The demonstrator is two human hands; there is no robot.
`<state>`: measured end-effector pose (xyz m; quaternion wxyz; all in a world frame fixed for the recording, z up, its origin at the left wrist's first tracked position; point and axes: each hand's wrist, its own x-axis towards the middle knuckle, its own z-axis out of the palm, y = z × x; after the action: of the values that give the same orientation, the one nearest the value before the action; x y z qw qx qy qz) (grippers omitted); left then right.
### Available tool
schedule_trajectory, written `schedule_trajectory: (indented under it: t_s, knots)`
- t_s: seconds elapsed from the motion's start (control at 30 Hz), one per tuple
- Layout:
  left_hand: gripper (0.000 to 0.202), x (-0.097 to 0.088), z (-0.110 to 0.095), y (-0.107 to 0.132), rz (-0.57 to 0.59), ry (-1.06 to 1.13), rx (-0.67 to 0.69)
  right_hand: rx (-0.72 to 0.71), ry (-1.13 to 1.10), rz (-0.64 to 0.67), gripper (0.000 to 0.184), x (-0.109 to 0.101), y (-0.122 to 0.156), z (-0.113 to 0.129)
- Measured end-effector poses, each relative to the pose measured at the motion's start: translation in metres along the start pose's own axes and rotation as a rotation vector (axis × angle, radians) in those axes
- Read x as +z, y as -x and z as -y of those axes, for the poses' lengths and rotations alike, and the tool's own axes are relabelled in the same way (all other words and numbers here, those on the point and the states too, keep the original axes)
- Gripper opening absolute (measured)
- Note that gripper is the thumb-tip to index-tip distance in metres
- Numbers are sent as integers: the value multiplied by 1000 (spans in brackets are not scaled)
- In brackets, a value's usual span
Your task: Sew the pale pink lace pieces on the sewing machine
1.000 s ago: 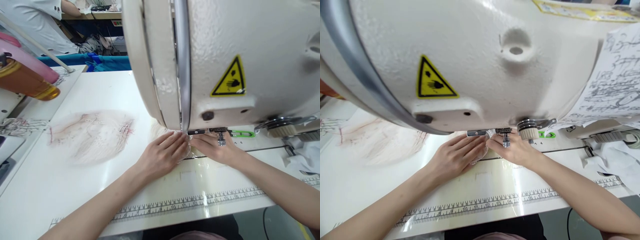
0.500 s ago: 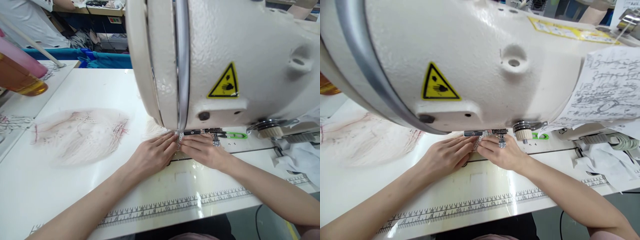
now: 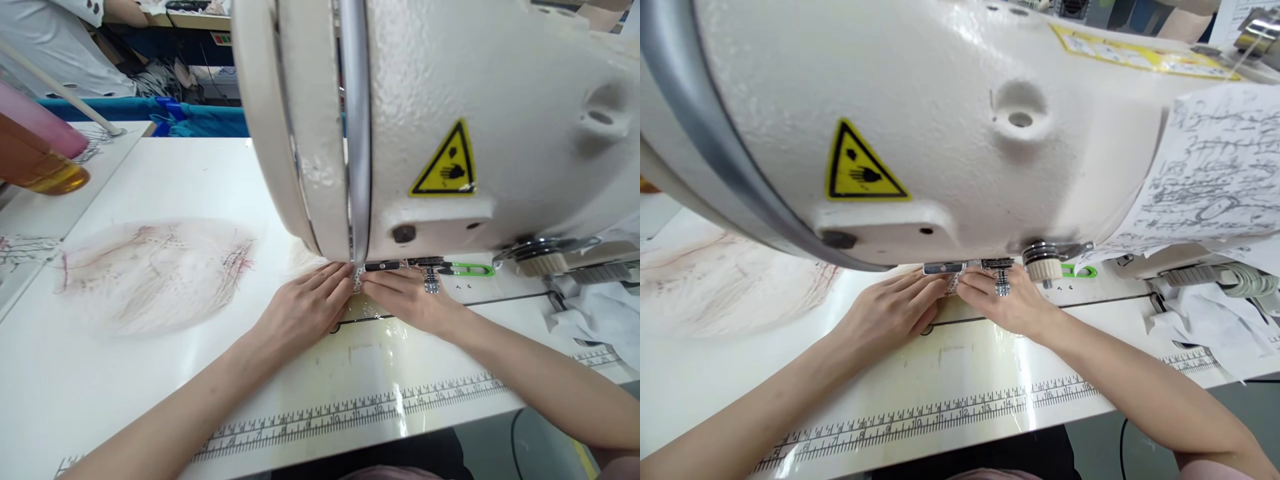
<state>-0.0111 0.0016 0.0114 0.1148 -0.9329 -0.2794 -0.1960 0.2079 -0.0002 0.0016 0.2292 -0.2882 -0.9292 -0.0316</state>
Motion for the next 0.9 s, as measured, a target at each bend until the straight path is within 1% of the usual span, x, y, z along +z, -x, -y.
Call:
schedule_trajectory:
  t_s: [0.1, 0.2, 0.3, 0.37, 0.43, 0.53, 0.63, 0.7, 0.9]
  knots:
    - [23, 1, -1, 0, 1, -15, -1, 16, 85, -13, 30, 0, 2, 0]
    - [25, 3, 0, 1, 1, -28, -5, 78, 186, -42, 28, 1, 6, 1]
    - [29, 4, 0, 3, -7, -26, 1, 221, 219, -21, 25, 2, 9, 4]
    - [31, 5, 0, 4, -7, -20, 10, 337, 169, -4, 25, 0, 10, 6]
    - [32, 5, 1, 5, -7, -20, 19, 417, 100, 14, 27, -3, 8, 7]
    - [31, 6, 1, 5, -17, -21, 16, 417, 17, 45, 34, -6, 5, 5]
    - [31, 7, 1, 4, -13, -26, 8, 341, -58, 70, 36, -4, 2, 1]
    - [32, 6, 1, 4, -2, -31, 8, 320, -79, 63, 39, 0, 3, -2]
    - [33, 7, 2, 5, 20, -33, 10, 390, -57, -3, 38, 12, 12, -6]
